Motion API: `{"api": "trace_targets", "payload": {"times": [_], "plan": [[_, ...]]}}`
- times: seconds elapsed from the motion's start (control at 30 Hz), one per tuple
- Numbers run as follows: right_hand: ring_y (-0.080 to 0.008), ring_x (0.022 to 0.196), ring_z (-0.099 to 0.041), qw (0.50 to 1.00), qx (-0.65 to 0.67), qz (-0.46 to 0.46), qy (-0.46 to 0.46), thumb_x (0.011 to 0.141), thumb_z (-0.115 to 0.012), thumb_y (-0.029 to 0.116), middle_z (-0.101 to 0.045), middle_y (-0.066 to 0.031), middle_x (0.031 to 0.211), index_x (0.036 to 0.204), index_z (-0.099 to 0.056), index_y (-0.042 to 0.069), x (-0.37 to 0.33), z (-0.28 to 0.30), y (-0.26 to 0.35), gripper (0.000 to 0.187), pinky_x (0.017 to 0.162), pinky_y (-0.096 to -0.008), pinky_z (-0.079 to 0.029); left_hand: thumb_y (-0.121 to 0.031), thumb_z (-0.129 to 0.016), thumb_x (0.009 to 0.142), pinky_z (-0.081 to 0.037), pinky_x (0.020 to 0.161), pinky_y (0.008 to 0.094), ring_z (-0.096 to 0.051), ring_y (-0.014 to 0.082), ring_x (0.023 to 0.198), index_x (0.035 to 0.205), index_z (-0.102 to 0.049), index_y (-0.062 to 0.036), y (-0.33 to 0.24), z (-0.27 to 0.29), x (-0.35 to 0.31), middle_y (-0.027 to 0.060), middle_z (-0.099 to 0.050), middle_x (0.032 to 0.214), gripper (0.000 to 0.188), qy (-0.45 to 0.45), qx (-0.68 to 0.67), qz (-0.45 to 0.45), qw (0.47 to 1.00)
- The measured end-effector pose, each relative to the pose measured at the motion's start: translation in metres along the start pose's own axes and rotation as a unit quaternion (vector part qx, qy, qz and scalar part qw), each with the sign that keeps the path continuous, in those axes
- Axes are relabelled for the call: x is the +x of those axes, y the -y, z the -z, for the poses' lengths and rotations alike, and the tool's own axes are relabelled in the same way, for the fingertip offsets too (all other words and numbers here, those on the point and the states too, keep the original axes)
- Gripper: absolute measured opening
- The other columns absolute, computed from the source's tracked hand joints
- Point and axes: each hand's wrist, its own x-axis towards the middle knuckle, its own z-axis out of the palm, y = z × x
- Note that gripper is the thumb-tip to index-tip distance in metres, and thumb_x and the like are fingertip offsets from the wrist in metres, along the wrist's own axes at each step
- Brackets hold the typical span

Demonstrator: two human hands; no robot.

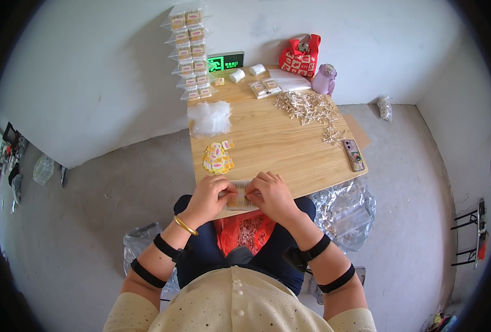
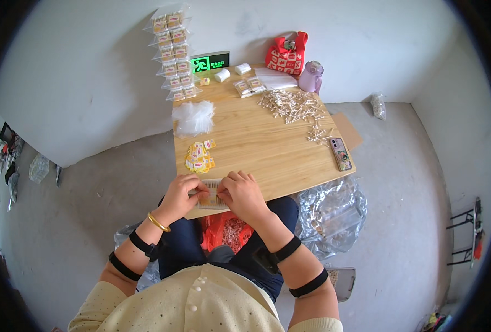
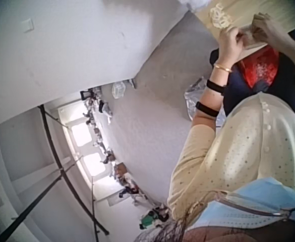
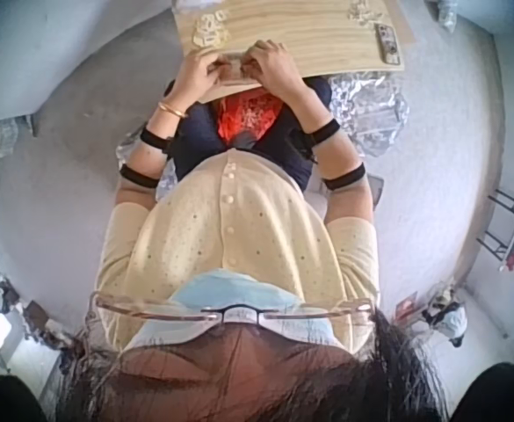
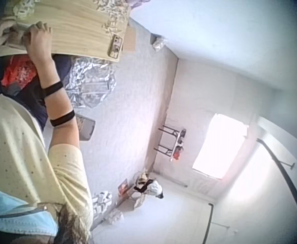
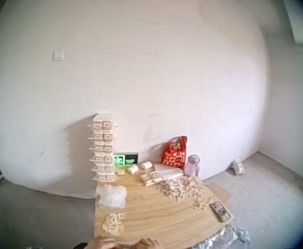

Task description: The person packs small individually wrapped items into a larger clear plastic bag. They arrange the items in rows, fold the bag, and place the completed package on a stack of similar packages.

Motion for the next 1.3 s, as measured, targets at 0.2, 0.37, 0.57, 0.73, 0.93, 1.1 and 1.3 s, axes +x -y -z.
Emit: {"api": "trace_targets", "payload": {"times": [0.2,0.37,0.57,0.73,0.93,1.1,1.3], "plan": [[-0.0257,0.09,-0.057,1.0,-0.013,0.018,0.013,0.077,-0.07,0.014,-0.059,-0.0046,0.086,0.082,-0.064,0.011,0.001,0.005,0.003,0.009,0.084,-0.038,-0.042,-0.008,-0.072,0.076,-0.046,0.077,0.0373,-0.062,0.0295,0.079,0.078,-0.067,-0.0044,0.0,0.003,0.0,0.0081,-0.064,0.078,0.007,0.01,0.008,0.012,1.0],[-0.0255,0.09,-0.057,1.0,-0.016,0.012,0.014,0.077,-0.07,0.014,-0.059,-0.0045,0.086,0.082,-0.063,0.011,0.001,0.005,0.003,0.009,0.084,-0.038,-0.042,-0.007,-0.072,0.075,-0.045,0.072,0.0369,-0.062,0.0284,0.074,0.077,-0.066,-0.0039,0.0,0.002,0.001,0.0085,-0.064,0.075,0.008,-0.002,0.01,-0.005,1.0],[-0.0256,0.09,-0.057,0.999,-0.028,0.021,0.004,0.075,-0.069,0.012,-0.059,-0.0049,0.085,0.081,-0.062,0.01,0.002,-0.001,0.001,0.009,0.084,-0.0382,-0.043,-0.008,-0.073,0.074,-0.045,0.075,0.037,-0.062,0.028,0.075,0.077,-0.065,-0.004,-0.002,0.002,0.002,0.0078,-0.063,0.076,0.009,0.011,-0.023,0.024,0.999],[-0.0257,0.09,-0.057,0.999,-0.034,0.027,0.0,0.076,-0.069,0.012,-0.058,-0.0055,0.085,0.081,-0.062,0.01,0.002,-0.002,0.0,0.009,0.084,-0.038,-0.043,-0.01,-0.074,0.073,-0.045,0.078,0.0376,-0.06,0.0268,0.08,0.078,-0.065,-0.0065,-0.013,0.004,0.004,0.0059,-0.062,0.079,0.011,0.005,0.067,-0.036,0.997],[-0.025,0.089,-0.056,0.997,-0.06,0.051,-0.012,0.078,-0.068,0.015,-0.057,-0.0057,0.085,0.082,-0.061,0.01,0.001,0.001,0.0,0.009,0.083,-0.0373,-0.042,-0.011,-0.072,0.074,-0.044,0.079,0.0385,-0.058,0.0267,0.084,0.08,-0.062,-0.0074,-0.01,-0.008,0.011,0.0067,-0.058,0.082,0.012,0.011,0.118,-0.079,0.99],[-0.0241,0.089,-0.055,0.99,-0.118,0.076,-0.011,0.08,-0.07,0.019,-0.055,-0.0046,0.085,0.084,-0.062,0.012,-0.002,0.006,-0.002,0.012,0.083,-0.0368,-0.042,-0.01,-0.07,0.077,-0.044,0.079,0.0379,-0.058,0.0273,0.084,0.082,-0.06,-0.0068,-0.009,-0.013,0.01,0.0072,-0.057,0.083,0.011,0.026,0.155,-0.076,0.985],[-0.0234,0.088,-0.054,0.989,-0.118,0.083,-0.018,0.081,-0.069,0.021,-0.054,-0.0055,0.084,0.081,-0.059,0.009,-0.009,0.018,-0.016,0.016,0.082,-0.0365,-0.041,-0.01,-0.069,0.079,-0.044,0.079,0.0393,-0.058,0.0283,0.084,0.082,-0.059,-0.0068,-0.011,-0.012,0.008,0.0071,-0.057,0.084,0.011,0.012,0.129,-0.061,0.99]]}}
